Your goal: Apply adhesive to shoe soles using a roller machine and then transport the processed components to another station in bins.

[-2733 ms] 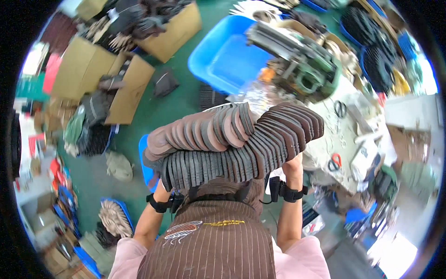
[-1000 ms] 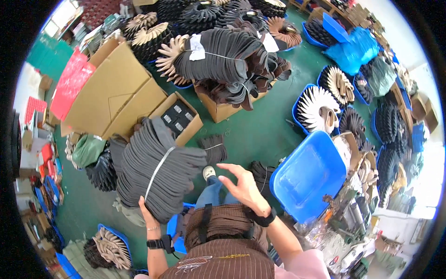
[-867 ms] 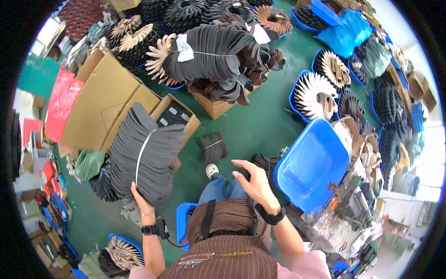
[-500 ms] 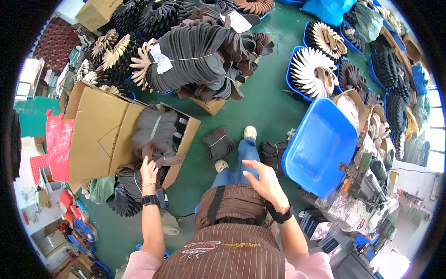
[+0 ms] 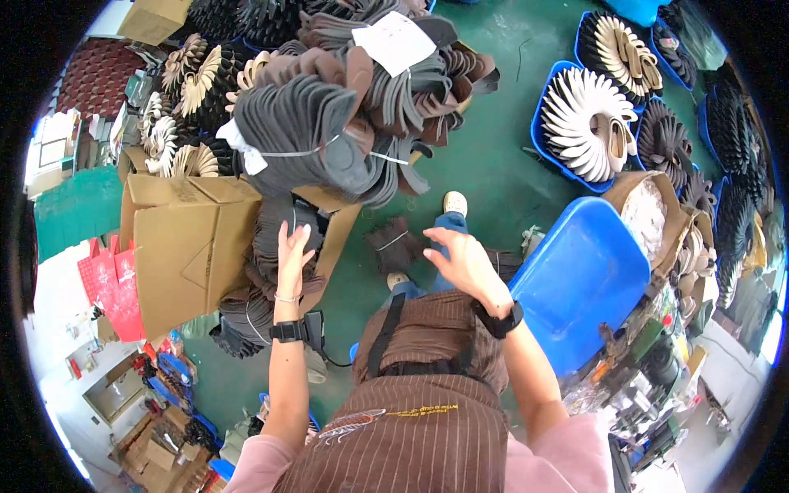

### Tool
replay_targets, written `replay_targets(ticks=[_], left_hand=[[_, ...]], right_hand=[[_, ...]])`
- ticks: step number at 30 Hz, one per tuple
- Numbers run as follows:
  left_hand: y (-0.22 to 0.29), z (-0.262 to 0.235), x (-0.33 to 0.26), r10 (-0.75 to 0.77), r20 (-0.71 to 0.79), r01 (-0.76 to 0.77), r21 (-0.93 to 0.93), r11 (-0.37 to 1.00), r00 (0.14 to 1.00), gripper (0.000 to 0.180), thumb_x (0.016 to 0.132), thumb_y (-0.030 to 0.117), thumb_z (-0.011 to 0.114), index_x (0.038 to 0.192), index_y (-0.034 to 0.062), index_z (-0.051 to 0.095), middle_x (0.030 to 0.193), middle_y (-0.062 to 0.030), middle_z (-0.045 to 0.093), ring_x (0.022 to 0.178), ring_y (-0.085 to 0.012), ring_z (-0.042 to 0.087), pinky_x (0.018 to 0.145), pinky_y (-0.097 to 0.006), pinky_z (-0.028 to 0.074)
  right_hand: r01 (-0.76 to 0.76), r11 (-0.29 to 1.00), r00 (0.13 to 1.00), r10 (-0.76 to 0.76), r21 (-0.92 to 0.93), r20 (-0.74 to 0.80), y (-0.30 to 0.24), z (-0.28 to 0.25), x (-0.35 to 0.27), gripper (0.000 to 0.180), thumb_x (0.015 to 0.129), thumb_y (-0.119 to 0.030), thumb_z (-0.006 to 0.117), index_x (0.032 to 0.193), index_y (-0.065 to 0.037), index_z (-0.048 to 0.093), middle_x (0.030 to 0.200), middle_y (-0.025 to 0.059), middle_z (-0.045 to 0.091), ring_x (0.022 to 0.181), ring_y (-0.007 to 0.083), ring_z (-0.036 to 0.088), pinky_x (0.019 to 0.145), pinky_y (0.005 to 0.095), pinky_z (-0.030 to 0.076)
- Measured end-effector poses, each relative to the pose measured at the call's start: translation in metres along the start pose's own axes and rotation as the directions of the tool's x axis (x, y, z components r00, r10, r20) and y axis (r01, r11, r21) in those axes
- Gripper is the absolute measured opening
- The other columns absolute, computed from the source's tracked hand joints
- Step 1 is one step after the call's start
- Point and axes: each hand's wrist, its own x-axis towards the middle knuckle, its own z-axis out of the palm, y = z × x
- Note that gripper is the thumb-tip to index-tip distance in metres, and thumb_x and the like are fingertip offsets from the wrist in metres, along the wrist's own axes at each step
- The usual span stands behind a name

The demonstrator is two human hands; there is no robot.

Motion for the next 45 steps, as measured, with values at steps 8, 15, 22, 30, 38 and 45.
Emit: replay_targets(ticks=[8,15,22,30,38,45], left_hand=[[0.078,0.114,0.085,0.459,-0.25,-0.227,0.615,0.756,0.853,0.128,0.062,0.039,0.083,0.14,-0.0083,-0.007,0.139,-0.0381,0.019,0.132,-0.0432,0.024,0.106,-0.043,0.029],[0.116,0.118,0.108,0.419,-0.322,-0.087,0.697,0.712,0.849,0.129,0.053,0.045,0.085,0.143,-0.0033,0.005,0.122,-0.0404,0.04,0.118,-0.0465,0.042,0.098,-0.047,0.037],[0.116,0.096,0.131,0.46,-0.265,-0.139,0.726,0.674,0.847,0.128,0.051,0.043,0.085,0.144,-0.0004,0.01,0.126,-0.0336,0.044,0.118,-0.0424,0.045,0.099,-0.044,0.037],[0.134,0.08,0.139,0.565,-0.193,-0.322,0.656,0.682,0.802,0.122,0.051,0.042,0.085,0.137,-0.0137,0.019,0.107,-0.0327,0.058,0.104,-0.0371,0.058,0.091,-0.036,0.043],[0.146,0.046,0.165,0.576,-0.238,-0.289,0.68,0.674,0.782,0.115,0.051,0.038,0.085,0.137,-0.0105,0.026,0.129,-0.029,0.046,0.119,-0.0335,0.048,0.1,-0.033,0.036],[0.19,0.054,0.163,0.447,-0.212,-0.258,0.577,0.775,0.869,0.107,0.057,0.036,0.083,0.136,-0.0125,0.028,0.127,-0.0255,0.049,0.115,-0.0278,0.051,0.098,-0.03,0.038]], right_hand=[[-0.448,0.885,0.891,0.43,0.128,0.147,0.094,0.023,0.181,0.074,0.072,-0.045,0.071,0.116,0.012,0.052,0.114,0.0277,0.057,0.108,0.034,0.056,0.094,0.0368,0.043],[-0.545,0.81,0.837,0.542,0.217,0.079,0.16,0.112,0.267,0.125,0.052,-0.065,0.076,0.137,0.01,0.023,0.139,0.0268,0.032,0.131,0.0368,0.032,0.109,0.0475,0.022],[-0.443,0.843,0.893,0.446,0.305,0.063,0.177,0.118,0.282,0.138,0.046,-0.066,0.078,0.139,0.012,0.013,0.138,0.0342,0.027,0.122,0.0388,0.044,0.097,0.038,0.04],[-0.492,0.808,0.857,0.514,0.326,0.018,0.143,0.069,0.217,0.105,0.053,-0.039,0.079,0.126,0.019,0.031,0.116,0.0342,0.052,0.111,0.0371,0.054,0.093,0.0325,0.042],[-0.51,0.823,0.859,0.499,0.251,0.113,0.118,0.021,0.189,0.112,0.054,-0.046,0.077,0.13,0.019,0.027,0.12,0.0338,0.049,0.115,0.0368,0.05,0.095,0.0323,0.04],[-0.541,0.694,0.836,0.507,0.476,0.21,0.162,0.051,0.215,0.116,0.049,-0.039,0.082,0.134,0.015,0.024,0.13,0.0276,0.042,0.121,0.0328,0.045,0.097,0.0319,0.038]])
